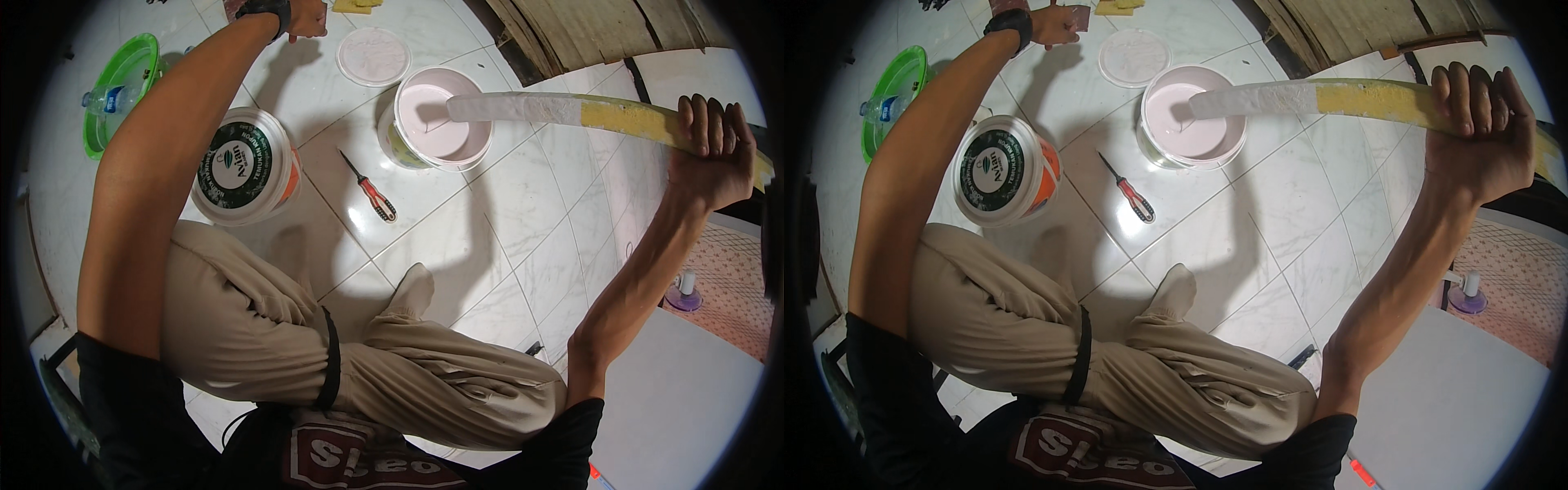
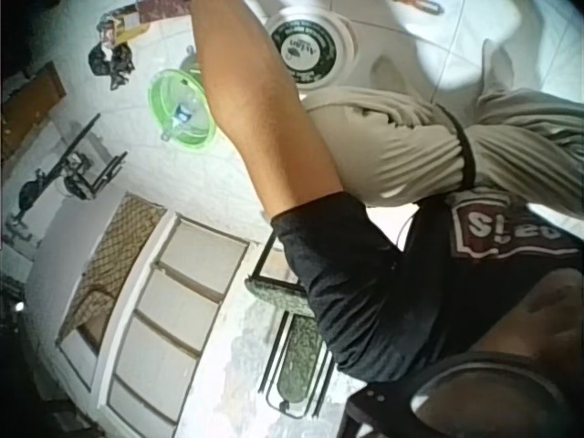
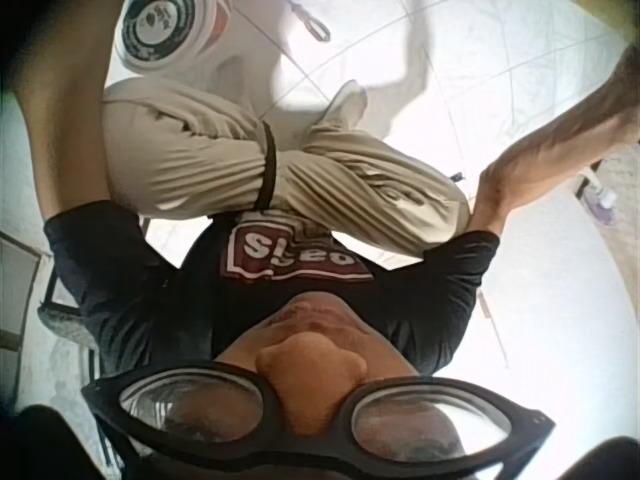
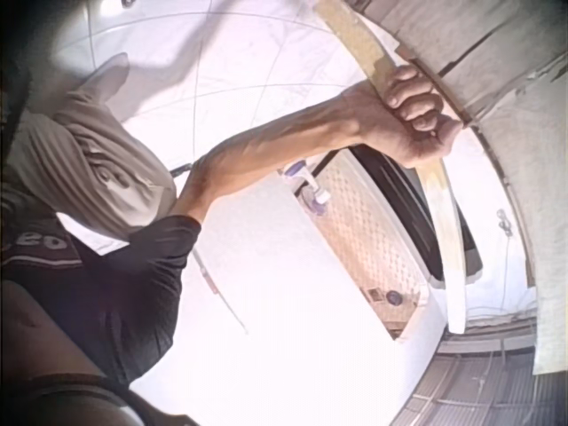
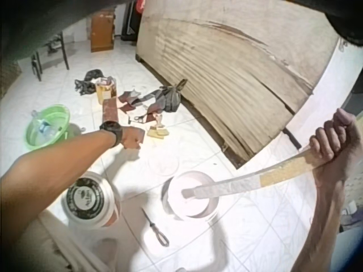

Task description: The person sits on the floor and uses a wooden stick to stir a pink liquid inside a white bucket. The person holds the bucket steady with one hand while stirring with the other, occasionally pausing to check the mixture.

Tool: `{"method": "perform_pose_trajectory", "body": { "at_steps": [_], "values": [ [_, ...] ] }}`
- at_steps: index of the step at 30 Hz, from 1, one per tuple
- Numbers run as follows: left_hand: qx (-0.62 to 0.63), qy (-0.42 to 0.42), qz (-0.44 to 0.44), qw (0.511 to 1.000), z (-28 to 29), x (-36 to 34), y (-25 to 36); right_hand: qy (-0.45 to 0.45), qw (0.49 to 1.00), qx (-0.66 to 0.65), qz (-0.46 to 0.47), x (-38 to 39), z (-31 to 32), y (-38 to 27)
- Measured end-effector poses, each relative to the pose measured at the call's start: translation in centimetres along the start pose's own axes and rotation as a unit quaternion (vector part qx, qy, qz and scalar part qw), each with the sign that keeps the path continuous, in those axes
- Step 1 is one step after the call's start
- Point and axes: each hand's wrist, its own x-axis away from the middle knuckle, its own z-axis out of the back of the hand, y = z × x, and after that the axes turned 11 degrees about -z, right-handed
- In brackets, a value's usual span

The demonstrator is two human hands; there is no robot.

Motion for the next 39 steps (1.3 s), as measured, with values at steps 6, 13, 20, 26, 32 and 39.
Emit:
{"method": "perform_pose_trajectory", "body": {
  "at_steps": [6, 13, 20, 26, 32, 39],
  "values": [
    [-0.017, -0.034, 0.003, 0.999, 0.5, -0.2, 1.1, -0.008, 1.000, 0.009, -0.006, 0.2, -0.5, -0.1],
    [0.076, -0.037, 0.096, 0.992, 1.2, 1.4, 2.2, 0.040, 0.998, 0.041, 0.031, 0.2, -2.4, 1.4],
    [0.106, -0.043, 0.087, 0.990, 0.8, 1.5, 1.2, -0.076, 0.992, 0.095, 0.032, -1.5, -1.4, 12.6],
    [0.123, -0.023, 0.084, 0.989, 0.0, 1.7, 0.1, 0.013, 0.992, 0.119, -0.035, -0.1, -1.2, 20.1],
    [0.109, -0.048, 0.115, 0.986, 1.3, 1.9, 2.7, 0.127, 0.983, 0.062, -0.115, 0.3, -0.5, 20.8],
    [0.090, -0.055, 0.113, 0.988, 2.8, 2.4, 3.9, 0.274, 0.948, -0.096, -0.131, -0.6, 2.9, 22.2]
  ]
}}
